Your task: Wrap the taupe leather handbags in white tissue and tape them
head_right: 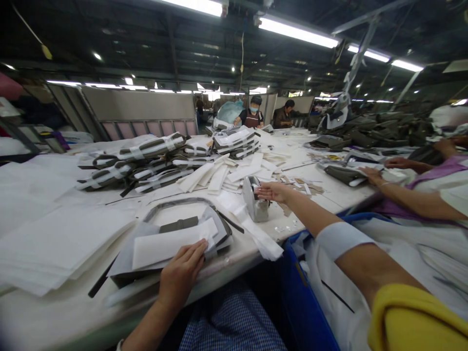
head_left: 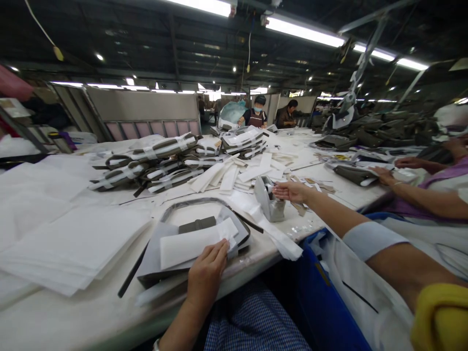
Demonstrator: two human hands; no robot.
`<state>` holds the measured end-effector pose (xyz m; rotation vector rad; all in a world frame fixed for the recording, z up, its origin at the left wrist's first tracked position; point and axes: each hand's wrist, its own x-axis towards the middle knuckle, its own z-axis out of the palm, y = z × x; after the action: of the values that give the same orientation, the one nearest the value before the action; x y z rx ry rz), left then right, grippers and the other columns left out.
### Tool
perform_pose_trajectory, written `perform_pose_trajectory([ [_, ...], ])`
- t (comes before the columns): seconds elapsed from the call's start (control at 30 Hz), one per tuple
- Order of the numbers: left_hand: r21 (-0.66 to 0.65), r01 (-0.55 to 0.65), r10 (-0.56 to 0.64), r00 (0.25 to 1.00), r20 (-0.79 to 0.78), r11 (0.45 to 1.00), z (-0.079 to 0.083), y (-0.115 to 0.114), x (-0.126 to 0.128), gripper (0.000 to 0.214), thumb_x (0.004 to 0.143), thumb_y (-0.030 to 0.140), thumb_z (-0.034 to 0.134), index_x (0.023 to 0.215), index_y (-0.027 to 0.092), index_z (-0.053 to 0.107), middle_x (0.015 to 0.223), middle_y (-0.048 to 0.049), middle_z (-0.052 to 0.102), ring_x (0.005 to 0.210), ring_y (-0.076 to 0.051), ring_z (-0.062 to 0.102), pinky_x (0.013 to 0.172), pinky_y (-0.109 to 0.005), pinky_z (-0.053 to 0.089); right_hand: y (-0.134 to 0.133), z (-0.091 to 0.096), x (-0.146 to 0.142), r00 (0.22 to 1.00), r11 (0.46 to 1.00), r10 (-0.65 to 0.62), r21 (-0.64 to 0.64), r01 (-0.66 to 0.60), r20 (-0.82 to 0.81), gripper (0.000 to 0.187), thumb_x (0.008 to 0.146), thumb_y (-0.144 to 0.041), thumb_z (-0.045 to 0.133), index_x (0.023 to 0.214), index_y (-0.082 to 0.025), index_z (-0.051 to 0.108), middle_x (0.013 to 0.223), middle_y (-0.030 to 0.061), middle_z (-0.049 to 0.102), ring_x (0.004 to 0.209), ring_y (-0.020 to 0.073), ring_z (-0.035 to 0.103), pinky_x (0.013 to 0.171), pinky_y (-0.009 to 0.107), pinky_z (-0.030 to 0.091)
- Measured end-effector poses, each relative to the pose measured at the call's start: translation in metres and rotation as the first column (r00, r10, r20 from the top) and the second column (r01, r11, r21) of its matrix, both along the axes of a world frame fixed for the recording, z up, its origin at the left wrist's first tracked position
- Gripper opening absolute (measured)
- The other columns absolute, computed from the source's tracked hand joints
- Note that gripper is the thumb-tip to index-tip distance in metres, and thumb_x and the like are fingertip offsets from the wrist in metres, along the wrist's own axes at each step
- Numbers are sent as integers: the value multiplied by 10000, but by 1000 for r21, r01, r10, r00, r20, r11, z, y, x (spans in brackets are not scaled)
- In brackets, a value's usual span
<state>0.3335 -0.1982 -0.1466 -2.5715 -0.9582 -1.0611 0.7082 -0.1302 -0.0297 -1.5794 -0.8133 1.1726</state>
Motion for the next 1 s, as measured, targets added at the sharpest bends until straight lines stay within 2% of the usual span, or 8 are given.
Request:
perform_pose_trajectory([
  [0.2,9,10,-10,1000,0,1000,-1,1,-1,317,965,137,483,1249,182,615,1213,-23,694,1054,-204,646,888,-317,562,-64,14,-16,997,993,-79,91,81,-25,174,895,-287,671,935,-119,695,1007,139,734,844,173,719,791,270,629],
  [0.37,-9,6,-7,999,-38,1000,-4,3,-2,328,977,137,479,1281,176,597,1256,-17,673,1103,-195,624,946,-314,530,-112,-34,-37,987,976,-153,146,160,-53,302,780,-371,791,947,-129,724,1037,142,724,916,212,702,767,290,627],
  [0.47,-8,8,-8,999,-43,1000,-3,3,-2,321,984,144,476,1281,168,596,1260,-17,670,1100,-194,624,952,-321,523,-114,-73,-42,970,957,-235,159,242,-64,343,717,-419,830,900,-150,722,953,104,732,864,191,701,782,305,622],
  [0.57,-1,16,-16,1000,-23,1000,-2,2,-2,313,984,139,472,1267,163,604,1248,-19,676,1088,-197,628,935,-327,527,-101,-95,-36,957,946,-291,148,287,5,284,712,-390,829,853,-172,714,863,68,735,784,160,700,753,284,616],
  [0.8,-36,17,-18,1000,-14,999,-3,2,-2,319,972,145,513,1278,186,596,1263,-5,667,1101,-200,618,957,-326,506,-97,-88,-1,921,975,-220,98,199,322,127,678,-257,802,738,-169,733,734,63,735,657,189,686,608,282,564],
  [0.87,-45,25,-25,1000,-13,999,-4,2,-2,322,974,154,518,1287,180,588,1274,-8,661,1112,-200,611,968,-327,502,-107,-75,1,830,985,-147,158,73,538,97,720,-277,760,786,-205,754,801,38,749,704,195,690,693,308,561],
  [0.9,-47,32,-32,999,-15,998,-4,3,-2,323,975,157,518,1291,172,584,1276,-13,659,1115,-201,609,973,-329,501,-113,-66,-1,731,980,-104,193,-39,674,108,763,-300,724,833,-227,761,860,29,756,757,202,695,751,323,554],
  [1.0,-48,42,-42,999,-12,998,-4,3,-3,316,977,157,517,1285,155,585,1267,-31,664,1109,-206,610,977,-335,503,-125,-35,-21,316,877,-6,157,-453,949,212,915,-350,569,965,-258,753,1003,31,753,898,211,694,832,328,519],
])
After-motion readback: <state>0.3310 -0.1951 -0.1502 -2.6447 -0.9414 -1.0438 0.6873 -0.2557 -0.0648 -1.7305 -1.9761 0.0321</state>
